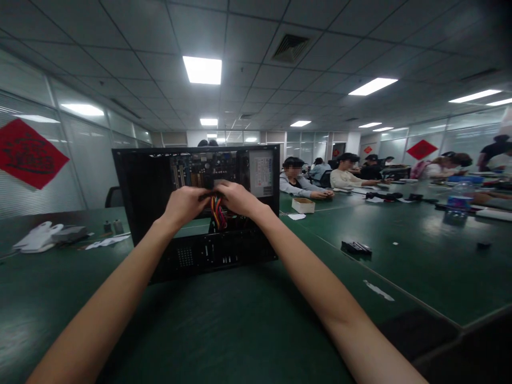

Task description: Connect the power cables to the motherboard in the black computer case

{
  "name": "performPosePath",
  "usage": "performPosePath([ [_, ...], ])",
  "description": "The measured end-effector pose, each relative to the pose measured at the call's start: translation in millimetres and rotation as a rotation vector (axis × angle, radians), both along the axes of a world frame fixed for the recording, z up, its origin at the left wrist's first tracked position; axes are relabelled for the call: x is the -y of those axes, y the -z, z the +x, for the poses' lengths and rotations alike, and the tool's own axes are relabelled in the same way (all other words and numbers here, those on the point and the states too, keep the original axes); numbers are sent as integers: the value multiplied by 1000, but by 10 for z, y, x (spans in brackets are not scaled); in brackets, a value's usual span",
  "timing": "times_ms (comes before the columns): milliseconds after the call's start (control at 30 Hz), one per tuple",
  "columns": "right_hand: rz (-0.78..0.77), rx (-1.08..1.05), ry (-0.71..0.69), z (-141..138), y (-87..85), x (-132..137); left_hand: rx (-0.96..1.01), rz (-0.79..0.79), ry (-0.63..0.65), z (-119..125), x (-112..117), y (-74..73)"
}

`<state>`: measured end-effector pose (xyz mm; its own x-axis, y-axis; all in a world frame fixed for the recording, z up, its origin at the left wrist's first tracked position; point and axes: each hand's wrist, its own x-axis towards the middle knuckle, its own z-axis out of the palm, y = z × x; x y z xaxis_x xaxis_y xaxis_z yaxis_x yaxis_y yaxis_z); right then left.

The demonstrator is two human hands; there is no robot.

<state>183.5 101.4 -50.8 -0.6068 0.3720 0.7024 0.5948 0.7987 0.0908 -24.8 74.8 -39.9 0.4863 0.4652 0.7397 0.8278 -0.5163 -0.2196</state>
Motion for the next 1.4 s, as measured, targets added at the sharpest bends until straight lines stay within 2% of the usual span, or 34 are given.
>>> performPosePath([
  [167,-106,116,347,-55,159,-76,-5,-243,-50,24,-227,106],
  [267,-141,143,439,-8,284,-166,-10,-344,-81,47,-362,181],
  [400,-130,145,424,74,421,-259,-104,-398,-88,87,-514,335],
  [567,-160,126,362,83,508,-337,-153,-446,-178,125,-606,484],
  [800,-231,195,337,52,506,-344,-185,-486,-260,218,-590,431],
  [1100,-249,215,357,50,493,-335,-235,-451,-293,218,-570,426],
  [1300,-264,229,355,41,500,-362,-252,-451,-294,257,-545,420],
  [1400,-271,234,354,46,500,-356,-270,-465,-249,274,-561,427],
])
